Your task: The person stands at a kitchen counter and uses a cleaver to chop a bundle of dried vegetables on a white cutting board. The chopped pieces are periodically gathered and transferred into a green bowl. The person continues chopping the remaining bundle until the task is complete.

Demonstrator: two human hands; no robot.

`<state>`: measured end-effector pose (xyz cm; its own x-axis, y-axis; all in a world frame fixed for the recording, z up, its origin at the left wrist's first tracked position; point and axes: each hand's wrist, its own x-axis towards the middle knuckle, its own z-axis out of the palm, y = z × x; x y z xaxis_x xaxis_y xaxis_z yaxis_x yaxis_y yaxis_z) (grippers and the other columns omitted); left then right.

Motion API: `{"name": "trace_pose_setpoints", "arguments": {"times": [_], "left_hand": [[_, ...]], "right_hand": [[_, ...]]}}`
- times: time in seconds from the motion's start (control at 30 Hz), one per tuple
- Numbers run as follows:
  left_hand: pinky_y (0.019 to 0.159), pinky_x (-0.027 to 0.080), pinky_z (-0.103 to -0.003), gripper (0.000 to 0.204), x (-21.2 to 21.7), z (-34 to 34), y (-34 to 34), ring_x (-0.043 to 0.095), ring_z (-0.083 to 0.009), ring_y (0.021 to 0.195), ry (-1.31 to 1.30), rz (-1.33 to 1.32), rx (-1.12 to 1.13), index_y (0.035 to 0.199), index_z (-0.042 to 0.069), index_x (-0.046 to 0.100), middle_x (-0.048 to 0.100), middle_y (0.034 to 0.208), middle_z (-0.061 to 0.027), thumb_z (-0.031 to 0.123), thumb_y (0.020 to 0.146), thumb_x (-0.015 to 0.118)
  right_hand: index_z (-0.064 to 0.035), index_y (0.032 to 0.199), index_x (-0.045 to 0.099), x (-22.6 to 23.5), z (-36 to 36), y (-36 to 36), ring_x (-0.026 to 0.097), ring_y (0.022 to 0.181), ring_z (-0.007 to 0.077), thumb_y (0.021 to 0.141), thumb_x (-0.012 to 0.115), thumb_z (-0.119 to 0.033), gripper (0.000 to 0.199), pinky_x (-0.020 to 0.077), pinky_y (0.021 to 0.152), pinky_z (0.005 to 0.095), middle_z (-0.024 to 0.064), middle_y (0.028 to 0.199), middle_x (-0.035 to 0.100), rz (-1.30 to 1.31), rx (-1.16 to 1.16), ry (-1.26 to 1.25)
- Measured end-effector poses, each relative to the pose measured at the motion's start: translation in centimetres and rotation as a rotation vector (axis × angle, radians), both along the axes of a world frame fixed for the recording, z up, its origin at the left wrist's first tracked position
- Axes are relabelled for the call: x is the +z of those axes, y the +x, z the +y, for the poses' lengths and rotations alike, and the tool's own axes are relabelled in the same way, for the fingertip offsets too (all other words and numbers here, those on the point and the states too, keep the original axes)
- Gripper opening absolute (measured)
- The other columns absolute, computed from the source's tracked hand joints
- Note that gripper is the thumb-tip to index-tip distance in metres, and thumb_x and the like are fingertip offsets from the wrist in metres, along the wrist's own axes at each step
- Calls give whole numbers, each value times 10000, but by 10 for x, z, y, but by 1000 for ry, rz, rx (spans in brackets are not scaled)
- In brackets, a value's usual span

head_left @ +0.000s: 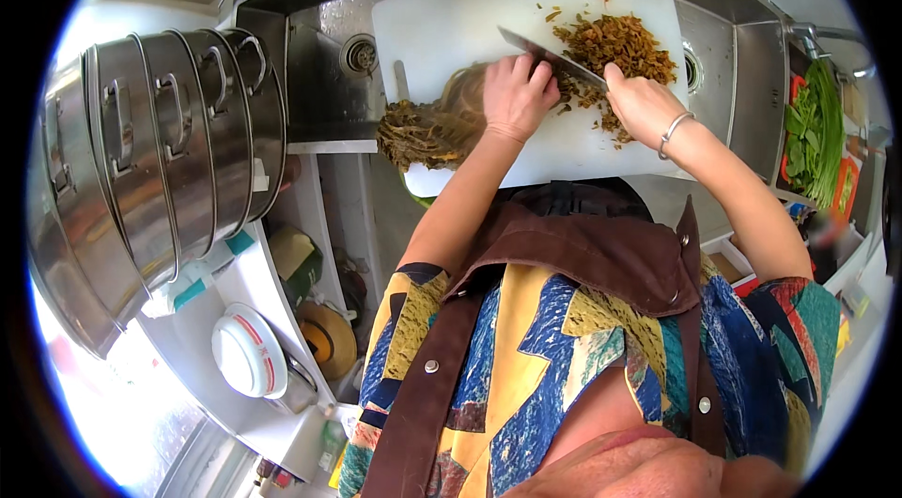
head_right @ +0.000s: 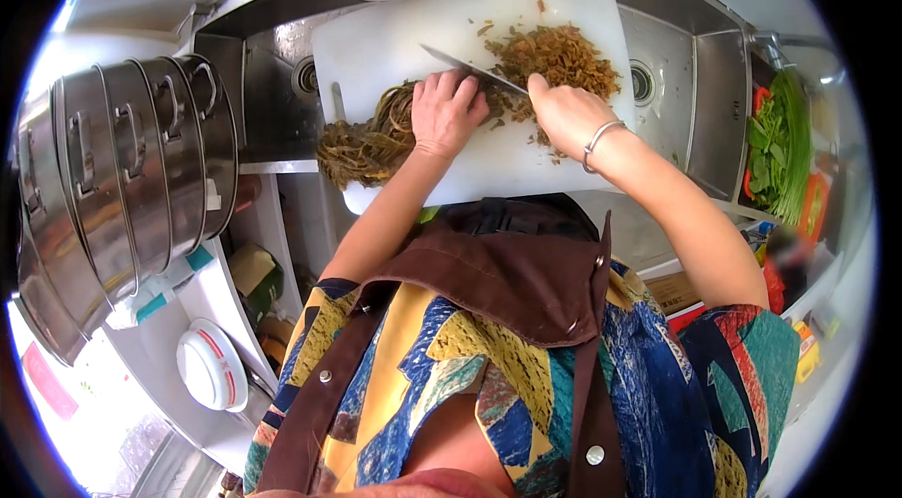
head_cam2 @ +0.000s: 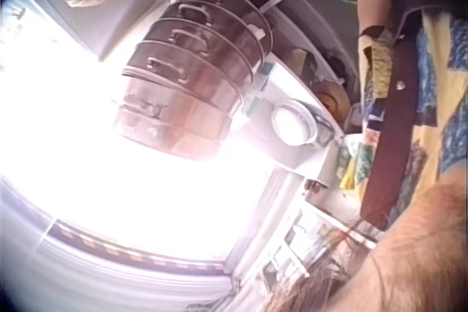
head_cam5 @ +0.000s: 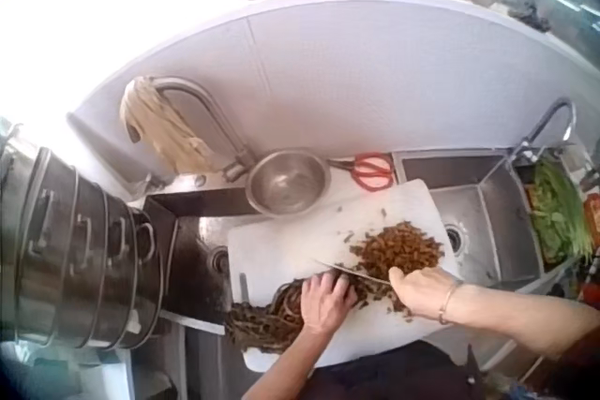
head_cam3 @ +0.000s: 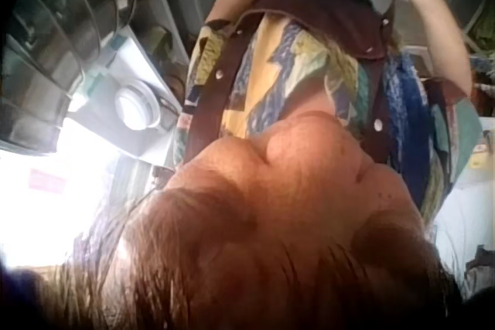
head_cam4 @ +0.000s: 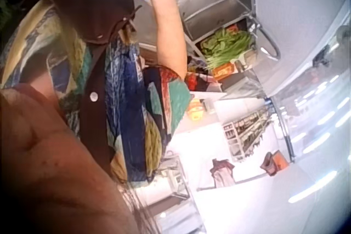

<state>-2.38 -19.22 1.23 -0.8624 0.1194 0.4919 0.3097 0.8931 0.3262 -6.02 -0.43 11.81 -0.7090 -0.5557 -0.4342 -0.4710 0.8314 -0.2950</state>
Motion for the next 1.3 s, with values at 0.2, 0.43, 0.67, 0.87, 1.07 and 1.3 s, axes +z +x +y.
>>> {"name": "trace_pose_setpoints", "arguments": {"times": [0.2,0.43,0.67,0.87,1.07,1.3], "left_hand": [[639,413,-374,197,-3,3,-6,533,-244,761,47,61,-11,781,145,569,542,829,-33,178,622,682],[666,417,-369,195,-4,-2,-3,544,-239,785,13,30,16,808,140,596,571,879,-29,184,638,682],[660,415,-367,194,-6,4,-3,548,-235,769,21,61,10,799,141,600,569,860,-26,161,627,685],[671,419,-368,171,-4,3,-5,551,-232,785,0,65,22,782,150,600,572,853,-24,155,634,686],[687,423,-378,141,-7,2,-7,553,-239,797,-2,69,25,789,147,599,569,867,-23,176,677,680],[691,424,-381,123,-9,4,-7,555,-240,804,-28,52,22,799,146,598,563,873,-26,182,702,664]], "right_hand": [[52,945,408,-37,-45,-28,618,746,423,819,460,-29,159,492,637,495,270,749,609,24,-43,-130],[39,952,398,-20,-22,-5,621,733,422,798,477,-17,182,492,644,500,263,744,613,-6,-24,-41],[28,953,403,-29,-31,-4,631,749,406,797,472,1,173,498,647,490,254,755,624,17,-104,-82],[39,949,415,-38,-39,2,627,766,420,831,453,-35,144,500,669,489,279,783,621,52,-250,-138],[45,930,420,-29,-8,34,607,777,447,864,441,-81,144,466,689,514,301,789,611,-23,-457,-149],[47,944,383,-8,-5,72,598,732,455,906,420,-122,177,451,659,537,289,729,602,2,-554,-243]]}}
